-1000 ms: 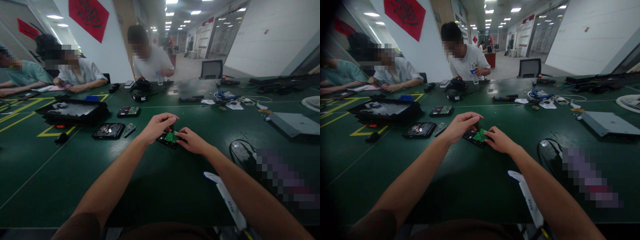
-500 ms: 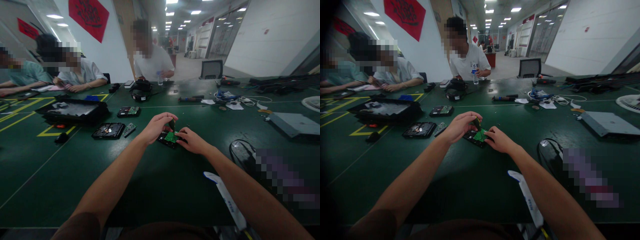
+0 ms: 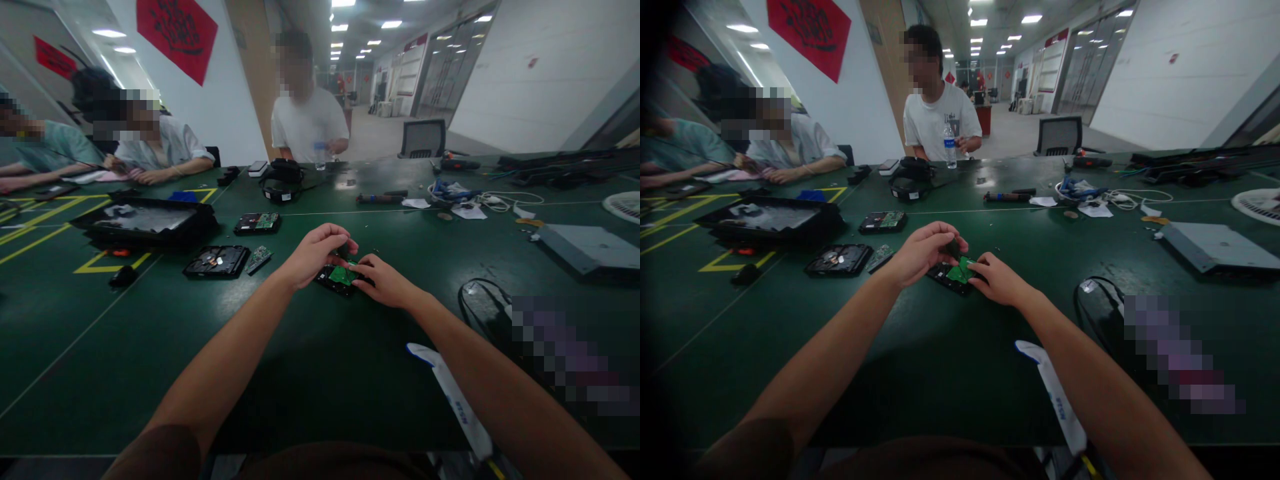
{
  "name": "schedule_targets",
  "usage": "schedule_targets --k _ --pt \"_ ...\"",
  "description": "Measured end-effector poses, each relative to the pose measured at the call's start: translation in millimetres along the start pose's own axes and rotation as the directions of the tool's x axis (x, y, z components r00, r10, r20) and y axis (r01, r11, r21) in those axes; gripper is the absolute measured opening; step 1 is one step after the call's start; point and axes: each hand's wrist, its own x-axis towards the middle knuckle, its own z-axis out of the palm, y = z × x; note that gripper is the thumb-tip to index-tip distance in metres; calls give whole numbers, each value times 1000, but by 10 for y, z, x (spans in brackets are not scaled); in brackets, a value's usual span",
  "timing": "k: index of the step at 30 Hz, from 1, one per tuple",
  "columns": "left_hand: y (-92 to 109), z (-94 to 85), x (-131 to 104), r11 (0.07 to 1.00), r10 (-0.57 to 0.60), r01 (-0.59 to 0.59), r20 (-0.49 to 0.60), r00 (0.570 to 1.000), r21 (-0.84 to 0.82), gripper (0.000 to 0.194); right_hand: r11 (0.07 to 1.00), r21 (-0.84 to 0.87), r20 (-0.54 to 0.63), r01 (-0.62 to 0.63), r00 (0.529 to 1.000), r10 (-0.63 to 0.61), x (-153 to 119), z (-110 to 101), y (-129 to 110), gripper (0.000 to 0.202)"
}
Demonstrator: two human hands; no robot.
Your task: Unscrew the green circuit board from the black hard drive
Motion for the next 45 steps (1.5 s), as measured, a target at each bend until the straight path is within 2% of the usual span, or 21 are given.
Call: schedule_targets --k 7,15,23,25,32,39,45 --pt "-34 -66 44 993 55 -49 -54 997 107 15 1000 -4 -13 10 1000 -10 -2 9 4 40" --pt "-37 -35 37 999 40 -40 -23 999 -17 13 1000 -18 3 -2 1000 2 -1 -21 -15 42" --pt "-76 -65 45 969 71 -63 -27 997 238 23 1000 -6 -23 -6 1000 5 -3 26 25 40" --pt "-68 -63 41 974 63 -57 -22 998 221 23 1000 -6 -19 1 1000 -1 -4 21 23 41" --pt "-40 -17 17 1000 7 -6 -4 1000 9 17 1000 4 -5 11 1000 -11 0 -6 2 42" --pt "-46 -63 42 987 59 -52 -46 997 150 14 1000 -24 -8 8 1000 -8 -4 31 37 43" --pt "-72 -64 51 1000 25 -25 28 999 6 16 1000 -11 2 -2 1000 2 -22 6 23 43"
